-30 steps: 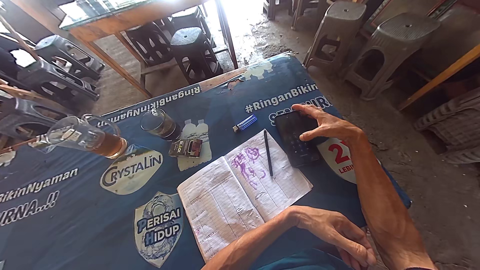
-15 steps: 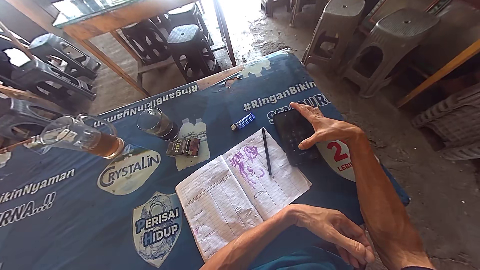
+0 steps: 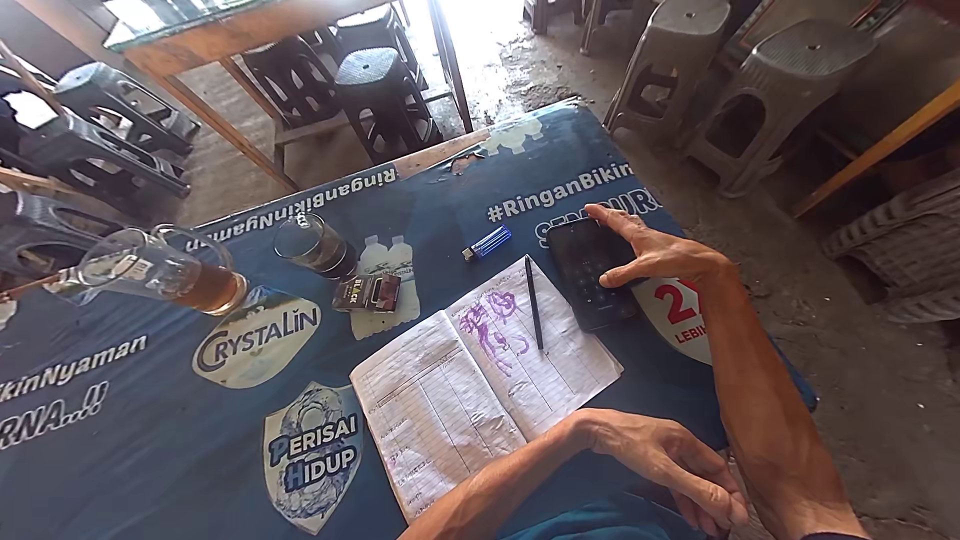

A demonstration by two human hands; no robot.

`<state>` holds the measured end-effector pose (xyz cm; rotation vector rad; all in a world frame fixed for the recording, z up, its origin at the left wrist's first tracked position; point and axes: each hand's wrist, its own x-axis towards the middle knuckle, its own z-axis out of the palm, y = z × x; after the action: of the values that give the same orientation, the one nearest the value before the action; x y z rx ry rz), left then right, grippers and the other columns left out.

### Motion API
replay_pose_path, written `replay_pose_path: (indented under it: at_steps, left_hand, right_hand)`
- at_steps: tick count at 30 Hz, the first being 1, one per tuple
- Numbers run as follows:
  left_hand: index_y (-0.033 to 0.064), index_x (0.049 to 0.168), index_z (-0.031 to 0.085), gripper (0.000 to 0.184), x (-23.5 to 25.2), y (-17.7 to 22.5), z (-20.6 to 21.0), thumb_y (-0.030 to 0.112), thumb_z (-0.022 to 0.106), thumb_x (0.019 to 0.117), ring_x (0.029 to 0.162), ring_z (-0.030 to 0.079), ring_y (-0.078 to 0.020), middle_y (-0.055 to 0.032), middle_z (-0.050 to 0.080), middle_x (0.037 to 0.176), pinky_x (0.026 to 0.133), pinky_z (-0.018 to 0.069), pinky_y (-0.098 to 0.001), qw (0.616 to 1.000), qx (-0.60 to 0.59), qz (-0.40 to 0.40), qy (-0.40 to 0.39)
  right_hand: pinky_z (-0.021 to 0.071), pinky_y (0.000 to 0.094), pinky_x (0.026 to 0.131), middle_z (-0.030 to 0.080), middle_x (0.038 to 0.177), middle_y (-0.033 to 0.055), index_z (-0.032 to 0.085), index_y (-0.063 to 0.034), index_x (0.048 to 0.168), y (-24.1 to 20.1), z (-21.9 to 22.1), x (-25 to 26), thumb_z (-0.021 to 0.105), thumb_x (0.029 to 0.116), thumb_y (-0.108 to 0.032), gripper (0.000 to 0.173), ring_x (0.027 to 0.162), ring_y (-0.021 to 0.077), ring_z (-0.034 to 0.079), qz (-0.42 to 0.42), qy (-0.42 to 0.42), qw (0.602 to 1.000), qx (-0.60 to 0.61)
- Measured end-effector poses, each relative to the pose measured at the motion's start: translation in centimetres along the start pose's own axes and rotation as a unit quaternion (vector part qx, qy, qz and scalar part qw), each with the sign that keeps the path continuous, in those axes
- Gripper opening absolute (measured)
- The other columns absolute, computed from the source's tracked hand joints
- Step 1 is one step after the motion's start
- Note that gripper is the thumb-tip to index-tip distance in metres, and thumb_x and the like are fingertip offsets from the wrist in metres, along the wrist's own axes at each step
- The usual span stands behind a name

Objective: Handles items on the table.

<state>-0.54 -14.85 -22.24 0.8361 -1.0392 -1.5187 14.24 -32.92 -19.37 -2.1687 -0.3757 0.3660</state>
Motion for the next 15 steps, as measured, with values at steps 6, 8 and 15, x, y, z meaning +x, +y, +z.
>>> replay_pose_path:
  at_steps: [6, 8, 15]
  left_hand:
    - [-0.0107, 0.114, 0.064, 0.026, 0.1, -0.2, -0.1, 0.011, 0.055, 0.103, 0.084, 0.069, -0.0143, -0.013, 0.07, 0.097, 0.079, 0.0582, -0.031, 1.0, 0.001, 0.008, -0.003]
    - [-0.0107, 0.114, 0.064, 0.026, 0.1, -0.3, -0.1, 0.011, 0.055, 0.1029, 0.083, 0.07, -0.0139, -0.0125, 0.07, 0.097, 0.079, 0.0584, -0.0306, 1.0, -0.005, 0.012, -0.004]
    - [-0.0106, 0.115, 0.064, 0.027, 0.0, -0.2, 0.0, 0.012, 0.055, 0.103, 0.084, 0.069, -0.0142, -0.0127, 0.071, 0.097, 0.079, 0.0582, -0.0307, 1.0, -0.003, 0.003, 0.001]
  right_hand:
    - [0.0206, 0.0629, 0.12, 0.023, 0.168, 0.0158, 0.02, -0.0159, 0.165, -0.9, 1.7, 0.4, 0.09, 0.0638, -0.046, 0.127, 0.152, 0.0425, 0.021, 0.018, 0.037, 0.996, -0.084]
    - [0.0199, 0.0646, 0.12, 0.021, 0.169, 0.0149, 0.019, -0.0168, 0.166, -0.9, 1.9, 0.6, 0.092, 0.062, -0.047, 0.13, 0.153, 0.0428, 0.019, 0.032, 0.039, 0.994, -0.099]
    - [0.0242, 0.0552, 0.122, 0.023, 0.168, 0.0174, 0.024, -0.0136, 0.164, -0.7, 0.3, -0.6, 0.081, 0.0744, -0.021, 0.106, 0.153, 0.0377, 0.023, -0.016, 0.019, 0.999, 0.031]
